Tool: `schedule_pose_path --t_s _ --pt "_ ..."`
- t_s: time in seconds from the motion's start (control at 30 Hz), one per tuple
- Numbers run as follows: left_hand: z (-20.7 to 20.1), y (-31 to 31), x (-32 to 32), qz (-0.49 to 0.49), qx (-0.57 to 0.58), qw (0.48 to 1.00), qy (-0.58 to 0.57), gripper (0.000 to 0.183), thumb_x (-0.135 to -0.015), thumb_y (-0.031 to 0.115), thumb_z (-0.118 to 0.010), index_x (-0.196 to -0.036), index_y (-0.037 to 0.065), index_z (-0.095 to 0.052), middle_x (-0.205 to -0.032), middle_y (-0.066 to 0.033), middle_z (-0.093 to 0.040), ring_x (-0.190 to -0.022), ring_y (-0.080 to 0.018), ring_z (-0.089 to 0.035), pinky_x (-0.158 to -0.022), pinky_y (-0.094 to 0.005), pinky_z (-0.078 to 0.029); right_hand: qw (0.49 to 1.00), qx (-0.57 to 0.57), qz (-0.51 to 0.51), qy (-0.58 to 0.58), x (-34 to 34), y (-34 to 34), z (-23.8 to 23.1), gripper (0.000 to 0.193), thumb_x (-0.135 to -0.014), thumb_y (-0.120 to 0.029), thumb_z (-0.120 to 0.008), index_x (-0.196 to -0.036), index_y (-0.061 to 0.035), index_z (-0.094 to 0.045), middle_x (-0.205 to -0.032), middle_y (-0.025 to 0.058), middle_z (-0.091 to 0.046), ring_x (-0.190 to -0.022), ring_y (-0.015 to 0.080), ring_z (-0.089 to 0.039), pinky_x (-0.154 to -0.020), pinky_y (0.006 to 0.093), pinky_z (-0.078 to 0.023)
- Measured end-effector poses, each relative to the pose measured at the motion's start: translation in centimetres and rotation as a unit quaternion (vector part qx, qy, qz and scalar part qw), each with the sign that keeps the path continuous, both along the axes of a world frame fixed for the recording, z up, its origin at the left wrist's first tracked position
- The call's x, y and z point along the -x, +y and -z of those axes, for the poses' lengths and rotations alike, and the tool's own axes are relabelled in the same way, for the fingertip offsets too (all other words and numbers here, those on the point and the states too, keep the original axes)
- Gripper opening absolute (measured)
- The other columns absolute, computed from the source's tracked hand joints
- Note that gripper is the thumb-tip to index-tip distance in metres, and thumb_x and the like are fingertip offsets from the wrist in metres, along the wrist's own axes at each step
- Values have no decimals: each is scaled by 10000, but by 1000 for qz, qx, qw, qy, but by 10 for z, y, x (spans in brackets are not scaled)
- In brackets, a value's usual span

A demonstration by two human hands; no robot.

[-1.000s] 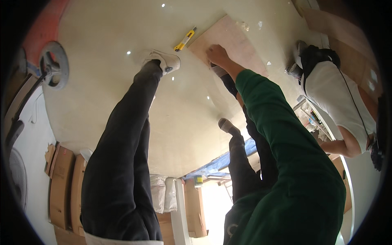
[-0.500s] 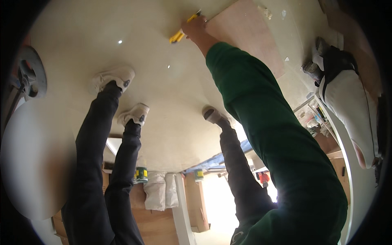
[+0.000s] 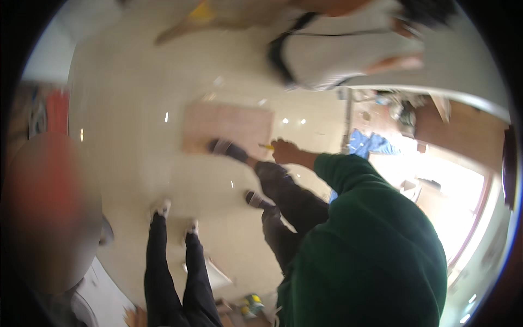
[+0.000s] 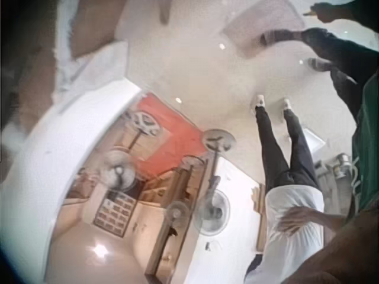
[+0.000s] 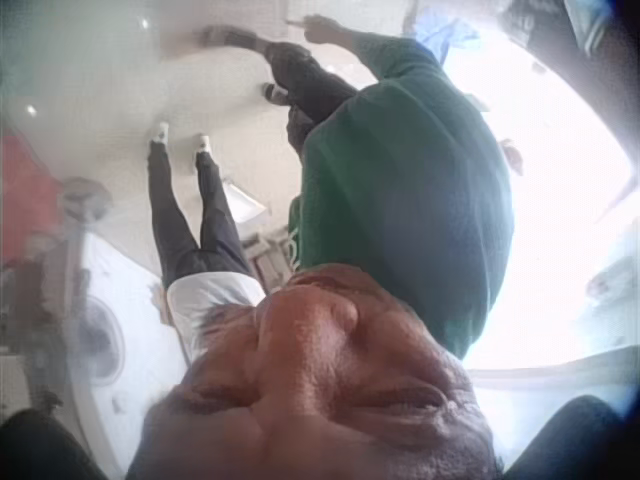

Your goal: The person scores and snaps a white laminate panel, then uses a hammer to tap a larger white panel into place on a wooden cabinet frame. The person also handles a utility knife and a hammer during the process.

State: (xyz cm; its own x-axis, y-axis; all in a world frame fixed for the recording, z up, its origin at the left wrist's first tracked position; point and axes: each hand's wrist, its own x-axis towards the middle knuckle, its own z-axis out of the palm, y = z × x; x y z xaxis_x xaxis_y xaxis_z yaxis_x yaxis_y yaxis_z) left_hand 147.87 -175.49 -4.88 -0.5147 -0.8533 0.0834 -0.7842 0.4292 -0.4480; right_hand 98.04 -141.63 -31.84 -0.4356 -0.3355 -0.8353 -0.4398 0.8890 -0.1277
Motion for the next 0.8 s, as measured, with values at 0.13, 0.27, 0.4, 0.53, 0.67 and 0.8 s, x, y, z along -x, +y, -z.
schedule_pose_path --t_s 0.13,0.27,0.4,0.53,0.67,0.8 --pt "-65 92 -89 -87 -46 993 64 550 -992 542 -451 -1184 76 -672 -1132 -132 -671 -999 -338 -636 -866 -473 -488 988 -29 154 5 -31 207 -113 372 -799 -271 -598 -1062 -8 -630 -949 232 -707 -911 388 -691 -802 497 -538" --pt "-96 130 -123 -144 -91 984 61 548 -990 546 -458 -1168 78 -681 -1103 -125 -685 -963 -329 -656 -842 -461 -511 903 -50 426 17 -163 379 -190 405 -759 -304 -656 -1012 11 -680 -1024 252 -699 -990 376 -683 -867 470 -529" --pt "-33 187 -58 128 -132 967 176 418 -898 411 -611 -1039 25 -688 -938 -159 -672 -802 -345 -626 -726 -442 -509 775 -86 626 -17 -232 488 -218 429 -905 -349 -603 -1131 16 -620 -1071 227 -687 -936 377 -693 -787 473 -553" --pt "-39 287 135 240 -404 877 100 434 -832 273 -700 -1104 -62 -658 -1086 -245 -671 -1022 -414 -633 -908 -468 -496 717 -87 689 -62 -255 550 -284 409 -974 -286 -497 -1141 75 -591 -1022 219 -686 -744 320 -715 -633 412 -608" --pt "2 412 256 249 -557 791 34 439 -875 306 -637 -1169 -20 -638 -1138 -226 -675 -1015 -401 -652 -896 -451 -518 597 -30 801 -18 -267 648 -226 420 -978 -310 -489 -1066 70 -646 -924 217 -701 -739 335 -715 -619 449 -583" --pt "62 511 377 342 -608 705 -130 464 -872 298 -645 -1207 -22 -624 -1127 -224 -682 -1001 -387 -660 -895 -440 -519 532 117 835 79 -266 761 -180 472 -969 -418 -481 -910 21 -643 -812 179 -669 -641 305 -658 -584 473 -539"
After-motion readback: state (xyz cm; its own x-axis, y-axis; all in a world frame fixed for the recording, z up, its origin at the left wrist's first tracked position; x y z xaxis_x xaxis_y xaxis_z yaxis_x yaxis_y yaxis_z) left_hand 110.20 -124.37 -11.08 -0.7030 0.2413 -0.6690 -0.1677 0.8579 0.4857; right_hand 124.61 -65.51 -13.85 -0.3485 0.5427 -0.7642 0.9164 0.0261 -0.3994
